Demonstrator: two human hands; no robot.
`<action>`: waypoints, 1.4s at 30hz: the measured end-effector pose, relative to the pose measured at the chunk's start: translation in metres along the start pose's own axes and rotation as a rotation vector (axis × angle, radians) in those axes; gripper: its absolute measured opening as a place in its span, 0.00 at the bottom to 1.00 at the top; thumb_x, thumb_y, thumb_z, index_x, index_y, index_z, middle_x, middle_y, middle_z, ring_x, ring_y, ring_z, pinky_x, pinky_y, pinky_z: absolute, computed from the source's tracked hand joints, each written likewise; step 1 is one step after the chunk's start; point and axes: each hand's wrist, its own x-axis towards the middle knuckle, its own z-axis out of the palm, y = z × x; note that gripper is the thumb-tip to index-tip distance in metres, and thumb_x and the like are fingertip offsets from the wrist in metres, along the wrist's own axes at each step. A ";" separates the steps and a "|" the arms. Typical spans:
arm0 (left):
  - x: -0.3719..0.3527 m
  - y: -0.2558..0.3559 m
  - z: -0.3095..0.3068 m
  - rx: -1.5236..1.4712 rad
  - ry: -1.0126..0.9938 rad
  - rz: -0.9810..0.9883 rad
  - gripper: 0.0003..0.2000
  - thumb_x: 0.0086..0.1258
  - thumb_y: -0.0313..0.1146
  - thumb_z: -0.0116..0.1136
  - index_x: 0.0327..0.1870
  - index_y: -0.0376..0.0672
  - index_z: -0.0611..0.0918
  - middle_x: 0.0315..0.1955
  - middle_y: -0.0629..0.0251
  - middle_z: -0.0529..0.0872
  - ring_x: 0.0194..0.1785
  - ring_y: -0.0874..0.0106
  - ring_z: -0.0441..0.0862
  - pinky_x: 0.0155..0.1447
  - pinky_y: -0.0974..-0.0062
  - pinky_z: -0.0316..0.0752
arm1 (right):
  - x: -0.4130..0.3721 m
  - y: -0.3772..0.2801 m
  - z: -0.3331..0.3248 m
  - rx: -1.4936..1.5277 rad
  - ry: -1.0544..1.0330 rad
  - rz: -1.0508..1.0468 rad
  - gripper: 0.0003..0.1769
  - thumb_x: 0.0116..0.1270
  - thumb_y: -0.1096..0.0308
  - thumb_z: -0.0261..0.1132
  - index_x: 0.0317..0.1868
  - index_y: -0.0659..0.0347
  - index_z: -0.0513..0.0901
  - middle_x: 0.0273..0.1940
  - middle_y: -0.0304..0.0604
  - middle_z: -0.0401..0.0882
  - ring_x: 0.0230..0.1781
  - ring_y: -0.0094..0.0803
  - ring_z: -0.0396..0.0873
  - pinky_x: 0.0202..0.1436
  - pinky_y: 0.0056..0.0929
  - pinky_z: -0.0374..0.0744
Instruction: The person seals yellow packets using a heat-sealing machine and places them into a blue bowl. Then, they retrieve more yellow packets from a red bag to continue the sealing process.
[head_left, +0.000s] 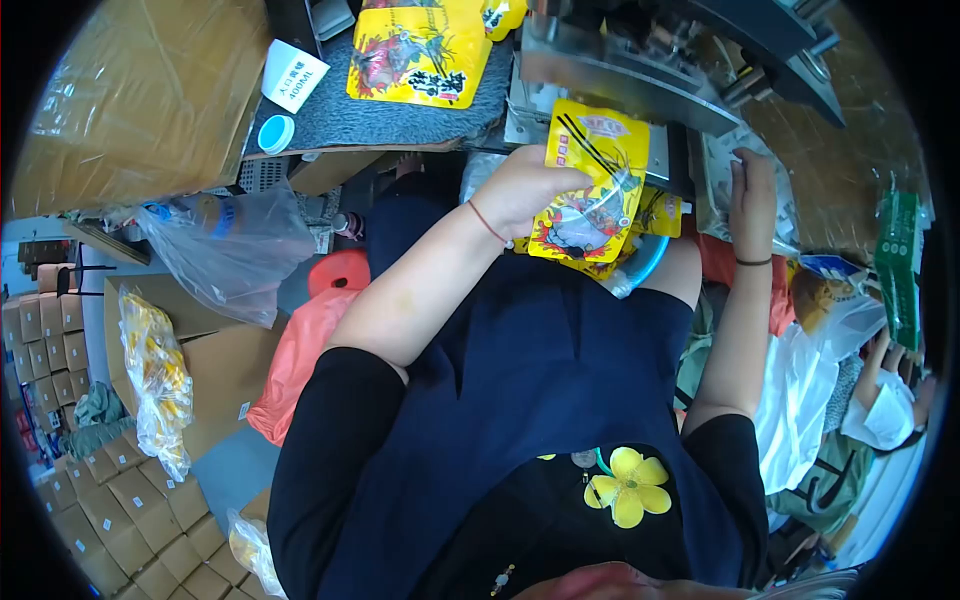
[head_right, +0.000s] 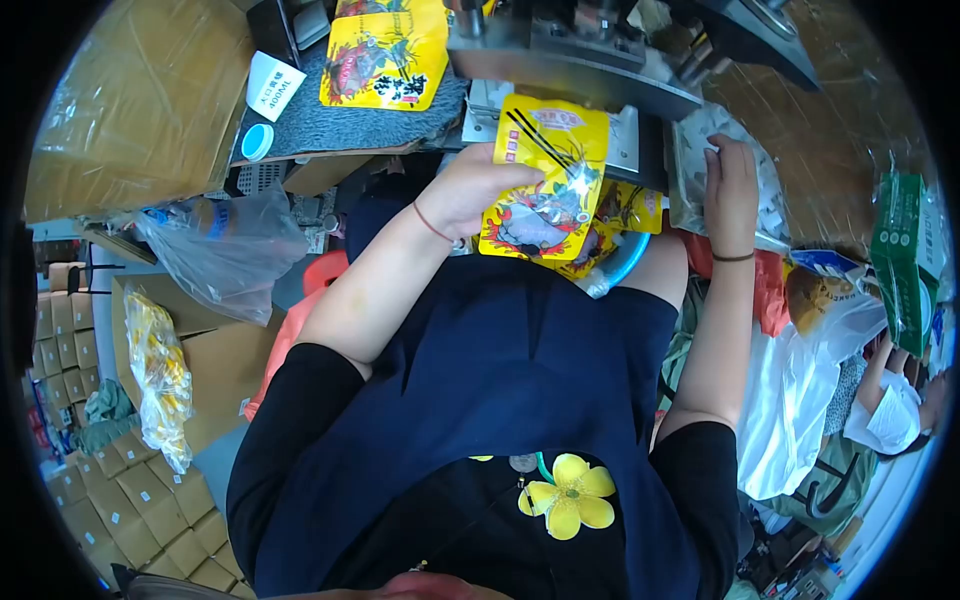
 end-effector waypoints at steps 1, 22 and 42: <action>0.002 0.004 0.001 -0.025 -0.002 -0.026 0.16 0.70 0.21 0.63 0.58 0.29 0.81 0.51 0.54 0.89 0.50 0.67 0.89 0.58 0.69 0.83 | -0.004 0.001 0.002 -0.002 0.031 0.047 0.11 0.75 0.70 0.61 0.54 0.64 0.81 0.45 0.54 0.81 0.46 0.54 0.79 0.52 0.42 0.78; -0.076 0.043 -0.037 1.057 0.340 0.479 0.10 0.70 0.32 0.67 0.46 0.36 0.87 0.35 0.57 0.91 0.39 0.68 0.89 0.45 0.73 0.80 | 0.003 -0.121 -0.020 0.585 -0.280 0.080 0.09 0.74 0.69 0.64 0.49 0.64 0.81 0.43 0.51 0.83 0.43 0.43 0.83 0.49 0.34 0.79; -0.019 -0.010 0.008 0.124 -0.048 -0.017 0.16 0.69 0.21 0.65 0.57 0.32 0.82 0.51 0.57 0.89 0.51 0.70 0.88 0.59 0.70 0.82 | 0.012 -0.010 -0.035 -0.030 -0.477 0.047 0.20 0.63 0.80 0.62 0.56 0.59 0.82 0.54 0.55 0.81 0.51 0.58 0.80 0.52 0.45 0.80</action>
